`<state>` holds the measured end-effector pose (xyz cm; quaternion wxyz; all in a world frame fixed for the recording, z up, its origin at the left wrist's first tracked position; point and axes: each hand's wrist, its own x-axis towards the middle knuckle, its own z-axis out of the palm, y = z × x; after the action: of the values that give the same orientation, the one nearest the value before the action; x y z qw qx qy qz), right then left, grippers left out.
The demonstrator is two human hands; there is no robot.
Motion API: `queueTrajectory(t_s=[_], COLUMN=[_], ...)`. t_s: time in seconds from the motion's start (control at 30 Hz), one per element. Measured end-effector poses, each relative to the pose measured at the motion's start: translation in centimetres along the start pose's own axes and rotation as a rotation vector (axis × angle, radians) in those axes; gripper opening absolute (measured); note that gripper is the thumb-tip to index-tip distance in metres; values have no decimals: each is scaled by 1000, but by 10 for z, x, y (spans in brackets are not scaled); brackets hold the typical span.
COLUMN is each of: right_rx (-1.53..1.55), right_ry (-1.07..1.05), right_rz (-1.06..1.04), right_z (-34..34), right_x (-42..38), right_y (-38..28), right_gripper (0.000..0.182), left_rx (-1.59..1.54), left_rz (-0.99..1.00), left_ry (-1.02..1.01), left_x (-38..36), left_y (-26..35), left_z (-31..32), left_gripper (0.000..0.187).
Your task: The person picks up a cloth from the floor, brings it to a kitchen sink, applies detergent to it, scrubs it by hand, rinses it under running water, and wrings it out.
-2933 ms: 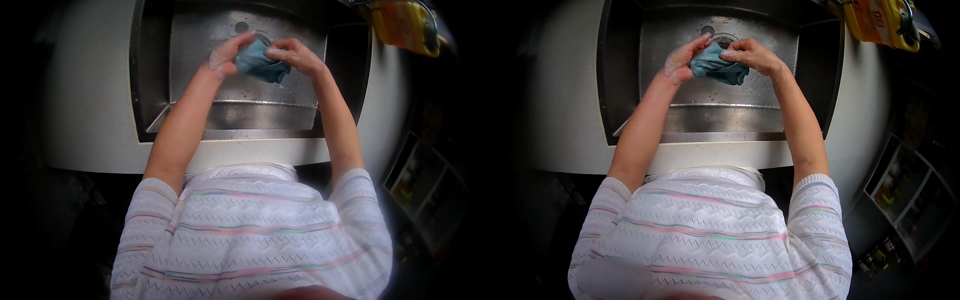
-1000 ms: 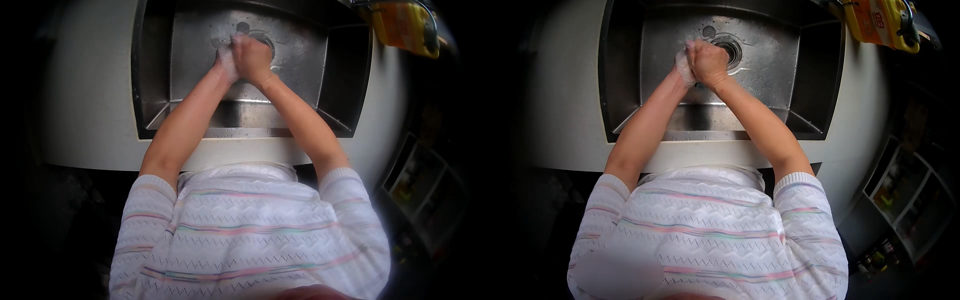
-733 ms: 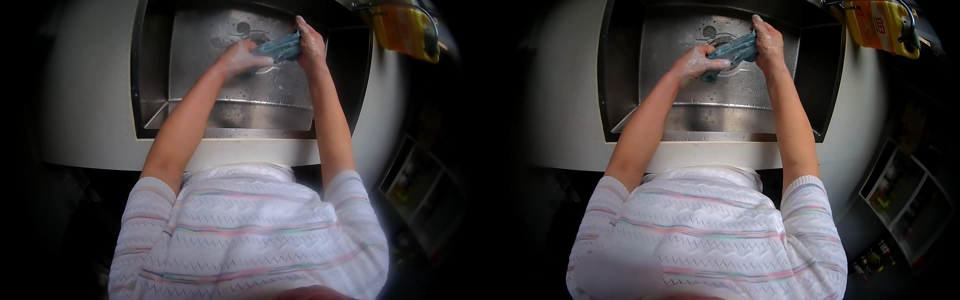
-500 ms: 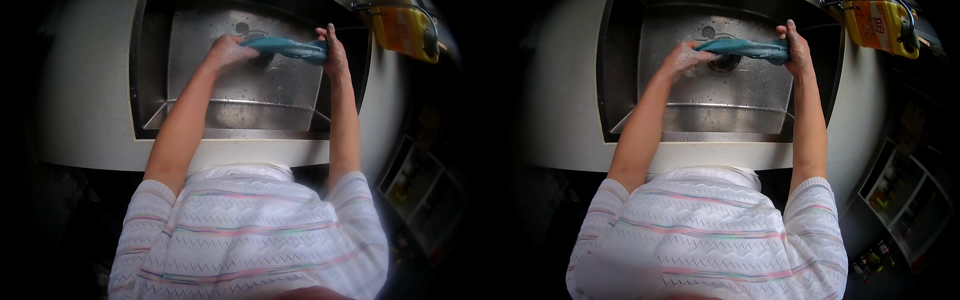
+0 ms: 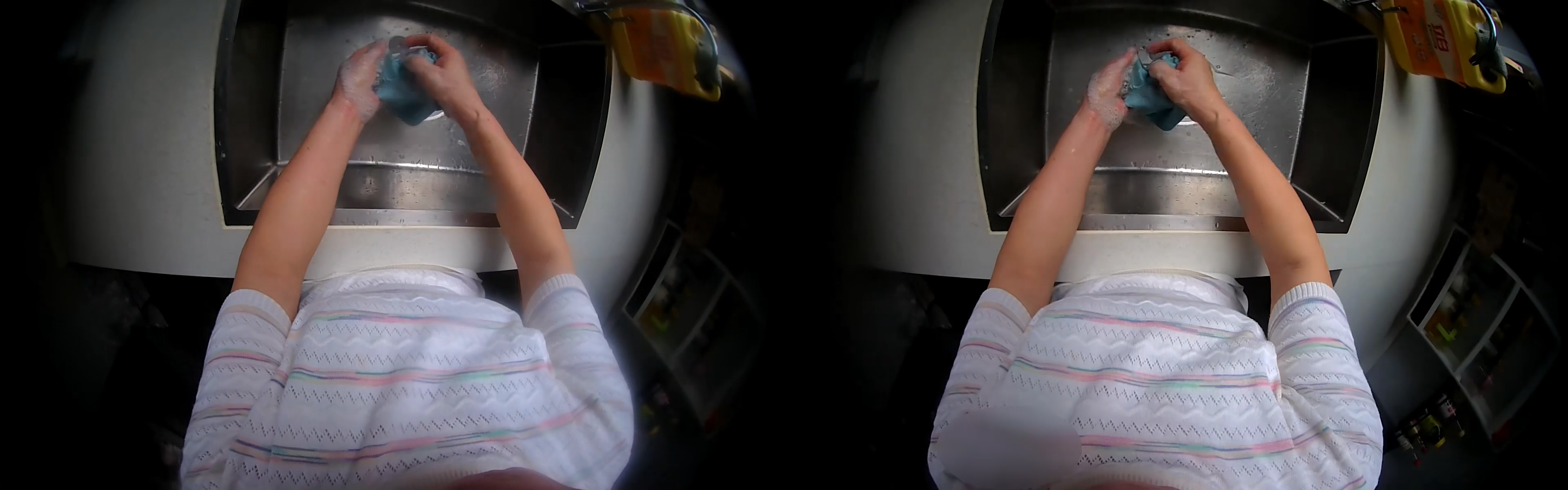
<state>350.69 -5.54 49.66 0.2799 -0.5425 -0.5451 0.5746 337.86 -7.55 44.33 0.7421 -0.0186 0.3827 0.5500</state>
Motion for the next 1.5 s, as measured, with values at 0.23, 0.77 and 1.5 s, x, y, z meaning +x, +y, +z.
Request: queueTrajectory(t_s=[0.23,0.77,1.5], right_rx=[-776,-812,-233], right_ry=[217,282,-391], right_rz=[-205,-441,295], right_z=[37,41,-75], right_x=[9,-17,-41], right_y=[-1,11,-9], right_gripper=[26,25,22], left_rx=[-79,212,359], left_rz=[-101,109,40], left_ry=[195,-419,-123], left_x=[-22,22,-15], left_y=[-14,-60,11], left_z=[25,-39,16], left_gripper=[19,29,21])
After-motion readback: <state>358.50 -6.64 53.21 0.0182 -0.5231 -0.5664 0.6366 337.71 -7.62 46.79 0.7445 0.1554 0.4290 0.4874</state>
